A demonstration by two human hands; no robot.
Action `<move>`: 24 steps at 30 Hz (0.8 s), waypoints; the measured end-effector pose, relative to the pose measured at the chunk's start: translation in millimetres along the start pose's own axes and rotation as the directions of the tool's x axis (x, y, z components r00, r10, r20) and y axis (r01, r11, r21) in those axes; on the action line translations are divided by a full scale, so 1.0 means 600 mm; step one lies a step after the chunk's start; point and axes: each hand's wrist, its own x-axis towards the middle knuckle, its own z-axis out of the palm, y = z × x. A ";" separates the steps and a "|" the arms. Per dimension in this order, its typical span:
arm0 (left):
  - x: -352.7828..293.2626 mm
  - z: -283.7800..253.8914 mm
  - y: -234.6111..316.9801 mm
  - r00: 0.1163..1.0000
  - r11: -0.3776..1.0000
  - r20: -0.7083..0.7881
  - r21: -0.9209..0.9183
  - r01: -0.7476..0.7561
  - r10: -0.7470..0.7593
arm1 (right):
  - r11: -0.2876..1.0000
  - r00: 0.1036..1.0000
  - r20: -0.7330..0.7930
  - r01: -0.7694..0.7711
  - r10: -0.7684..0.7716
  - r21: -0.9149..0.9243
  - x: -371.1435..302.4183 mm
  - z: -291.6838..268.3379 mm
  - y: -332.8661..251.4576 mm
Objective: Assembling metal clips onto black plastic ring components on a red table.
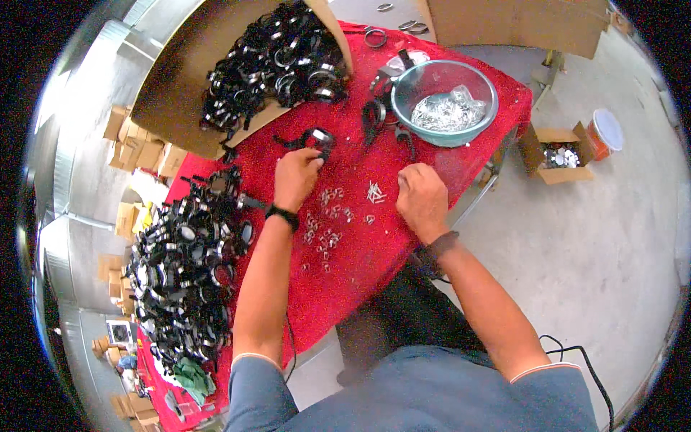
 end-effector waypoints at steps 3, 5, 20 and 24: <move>-0.106 -0.073 -0.026 0.968 0.947 0.103 -0.204 0.247 -0.231 | 1.000 1.000 -0.001 0.010 -0.010 0.025 0.000 0.001 0.004; -0.194 -0.108 -0.044 0.913 0.845 0.165 -0.348 0.407 -0.372 | 0.998 0.999 -0.022 0.045 -0.044 0.041 0.002 0.003 0.005; -0.489 -0.057 0.027 0.795 0.659 0.136 -0.488 0.573 -0.591 | 0.974 0.690 0.724 -0.149 -0.021 0.171 -0.154 0.024 -0.324; -0.532 -0.090 0.002 0.852 0.778 0.058 -0.380 0.501 -0.520 | 0.976 0.685 0.729 -0.158 0.001 0.147 -0.172 0.039 -0.316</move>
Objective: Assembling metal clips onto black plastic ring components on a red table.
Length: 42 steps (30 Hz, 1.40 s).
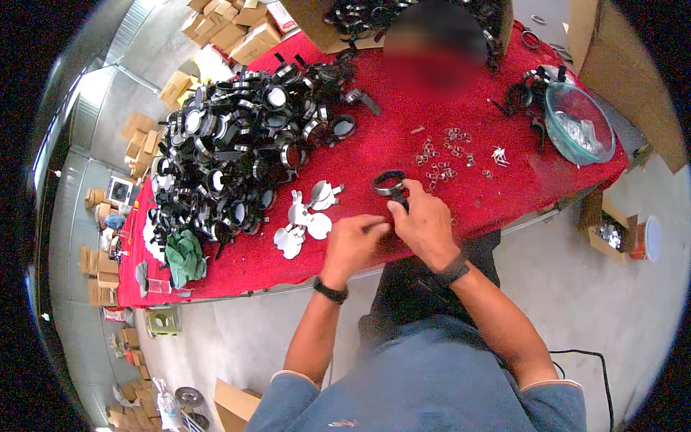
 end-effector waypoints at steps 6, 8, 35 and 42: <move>0.053 -0.140 -0.119 0.958 0.918 -0.267 0.397 0.006 0.109 | 0.999 0.998 -0.061 0.036 -0.034 0.026 -0.005 -0.006 -0.003; 0.086 -0.150 -0.149 0.954 0.913 -0.253 0.406 -0.047 0.162 | 0.997 0.991 -0.111 0.070 -0.069 0.009 -0.002 0.001 0.002; 0.087 -0.033 0.030 0.991 0.502 -0.004 -0.862 0.065 -0.134 | 0.877 0.991 -0.100 0.129 -0.093 0.462 -0.006 -0.034 -0.056; 0.103 -0.022 0.056 0.958 0.419 0.155 -0.874 0.247 -0.242 | 0.846 0.804 -0.292 0.533 -0.518 -0.034 0.008 -0.056 -0.049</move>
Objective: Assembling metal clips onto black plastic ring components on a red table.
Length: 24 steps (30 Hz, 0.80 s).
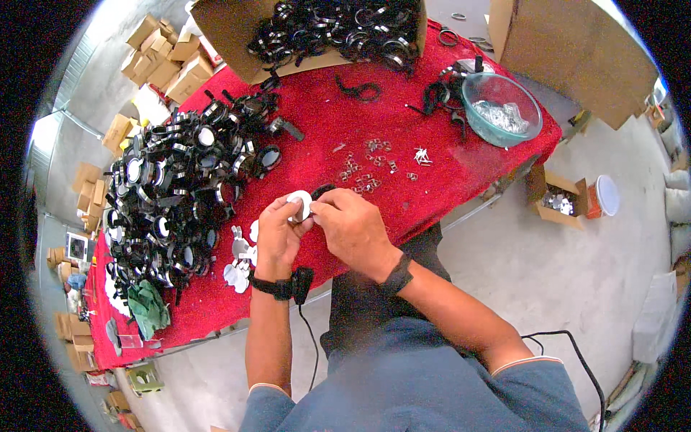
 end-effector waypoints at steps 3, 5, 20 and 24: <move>0.010 -0.001 -0.007 1.000 1.000 0.005 0.019 -0.014 0.014 | 0.997 1.000 -0.003 -0.024 0.024 -0.069 0.005 -0.002 0.015; 0.021 0.001 -0.008 0.997 0.991 -0.024 0.118 -0.065 0.068 | 0.991 0.985 -0.114 -0.130 0.131 0.012 0.007 0.002 0.055; 0.085 -0.055 -0.087 0.963 0.847 0.218 0.472 -0.245 0.158 | 0.919 0.926 0.042 -0.367 0.376 -0.143 0.008 0.059 0.072; 0.084 -0.044 -0.099 0.949 0.768 0.166 0.558 -0.314 0.268 | 0.920 0.934 0.030 -0.344 0.356 -0.189 -0.003 0.056 0.065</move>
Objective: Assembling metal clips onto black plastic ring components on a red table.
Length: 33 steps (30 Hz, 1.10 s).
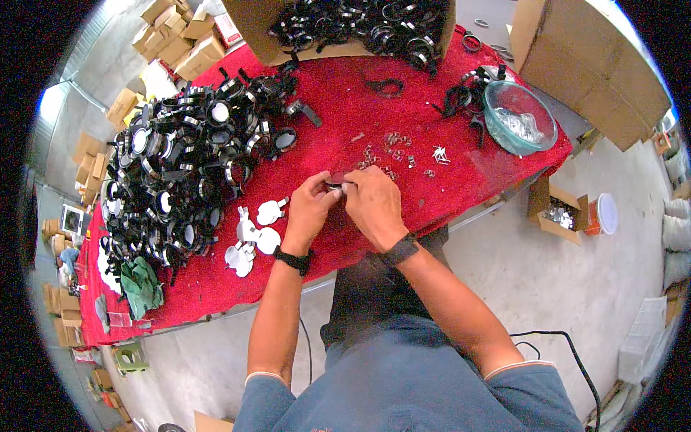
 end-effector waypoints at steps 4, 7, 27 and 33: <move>-0.018 0.019 0.042 0.995 0.994 -0.104 0.112 0.006 0.006 | 1.000 1.000 -0.005 0.008 -0.008 -0.015 -0.005 -0.007 0.007; -0.026 0.026 0.059 0.993 0.993 -0.117 0.120 0.013 0.001 | 0.999 0.999 -0.036 0.013 -0.015 -0.033 -0.009 -0.008 0.009; -0.024 -0.007 0.030 0.998 0.995 0.020 0.080 -0.063 0.062 | 0.990 0.980 0.142 0.140 -0.141 0.013 0.003 -0.017 0.006; -0.047 -0.012 0.058 0.973 0.839 0.011 0.505 -0.204 0.229 | 0.988 0.976 0.165 0.133 -0.145 0.083 -0.013 -0.005 -0.011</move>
